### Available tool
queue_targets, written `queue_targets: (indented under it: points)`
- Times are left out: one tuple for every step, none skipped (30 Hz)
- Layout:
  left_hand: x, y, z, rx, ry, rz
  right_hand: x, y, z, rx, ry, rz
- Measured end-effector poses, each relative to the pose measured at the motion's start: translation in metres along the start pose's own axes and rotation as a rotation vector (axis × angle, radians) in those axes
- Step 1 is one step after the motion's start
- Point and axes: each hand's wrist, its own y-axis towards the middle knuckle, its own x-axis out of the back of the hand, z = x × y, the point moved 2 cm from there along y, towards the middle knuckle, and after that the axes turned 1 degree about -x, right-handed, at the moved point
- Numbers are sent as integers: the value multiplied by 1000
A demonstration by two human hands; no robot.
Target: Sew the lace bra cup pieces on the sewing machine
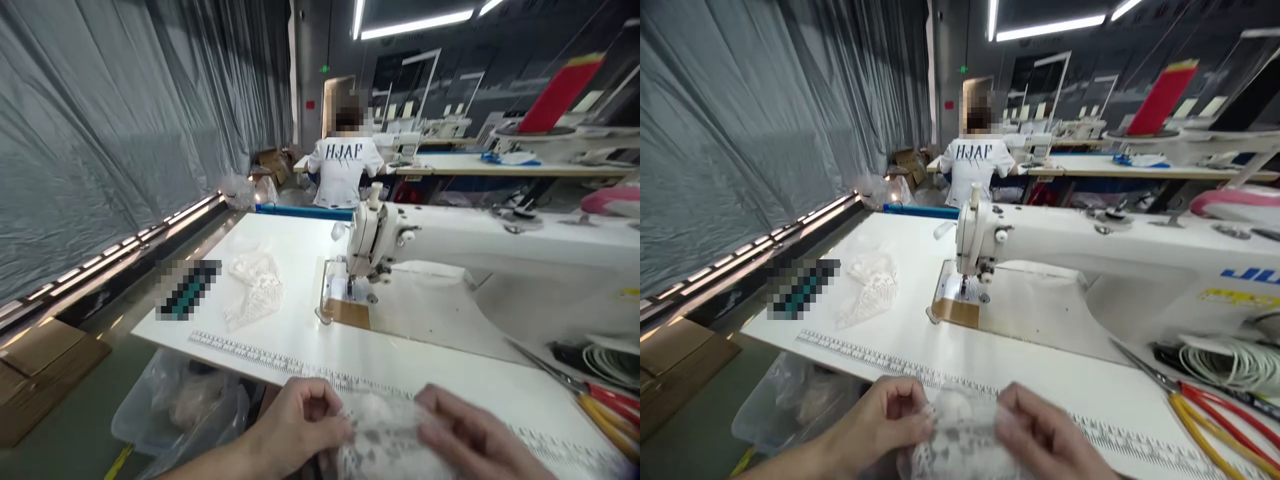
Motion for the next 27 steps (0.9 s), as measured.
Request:
queue_targets:
  points:
    - [-4,12,-9,-58,-4,-35,21,12,17,87,-158,-76]
    - [-8,26,-17,-102,-2,-79,41,26,34,186,-334,-154]
    - [-11,41,-24,-117,-7,-126,57,40,47,291,-534,-231]
    - [-13,56,-30,-110,3,-180,69,53,57,387,-733,-352]
    - [-15,72,-34,-70,7,-225,77,64,61,429,-789,-441]
    - [-16,85,-37,-36,6,-240,80,74,62,460,-828,-516]
    - [-17,97,-39,-5,9,-252,77,81,59,497,-857,-569]
    - [-17,106,-40,24,10,-255,71,85,56,534,-874,-588]
    - [-17,113,-42,44,17,-252,62,88,51,574,-894,-583]
    - [-17,116,-43,64,27,-249,53,89,47,615,-915,-560]
    - [-16,118,-44,85,41,-243,43,89,43,652,-937,-526]
    - [-16,118,-44,107,57,-236,36,89,41,686,-958,-491]
    - [-16,117,-45,133,75,-230,30,89,39,714,-977,-458]
    - [-16,116,-44,157,92,-225,27,90,37,737,-995,-431]
    - [-16,115,-44,179,108,-226,26,91,35,753,-1012,-409]
    - [-15,115,-43,200,124,-226,26,93,34,766,-1026,-392]
    - [-14,115,-42,218,138,-225,27,95,33,772,-1038,-379]
    - [-13,115,-41,237,151,-219,28,96,32,776,-1049,-368]
    - [-11,116,-41,256,164,-208,29,98,31,776,-1059,-359]
    - [-10,116,-41,277,177,-194,30,99,31,774,-1067,-350]
    - [-8,115,-41,300,193,-175,29,99,30,772,-1073,-342]
    - [-6,113,-42,322,208,-156,28,99,29,768,-1078,-334]
    - [-5,110,-43,351,216,-137,27,99,28,764,-1082,-324]
    - [-3,106,-44,382,235,-116,26,99,28,762,-1084,-314]
    - [-1,101,-46,391,288,-105,26,99,27,759,-1085,-305]
    - [2,96,-48,352,396,-113,25,99,26,757,-1087,-296]
    - [5,91,-51,243,558,-141,25,99,25,754,-1090,-288]
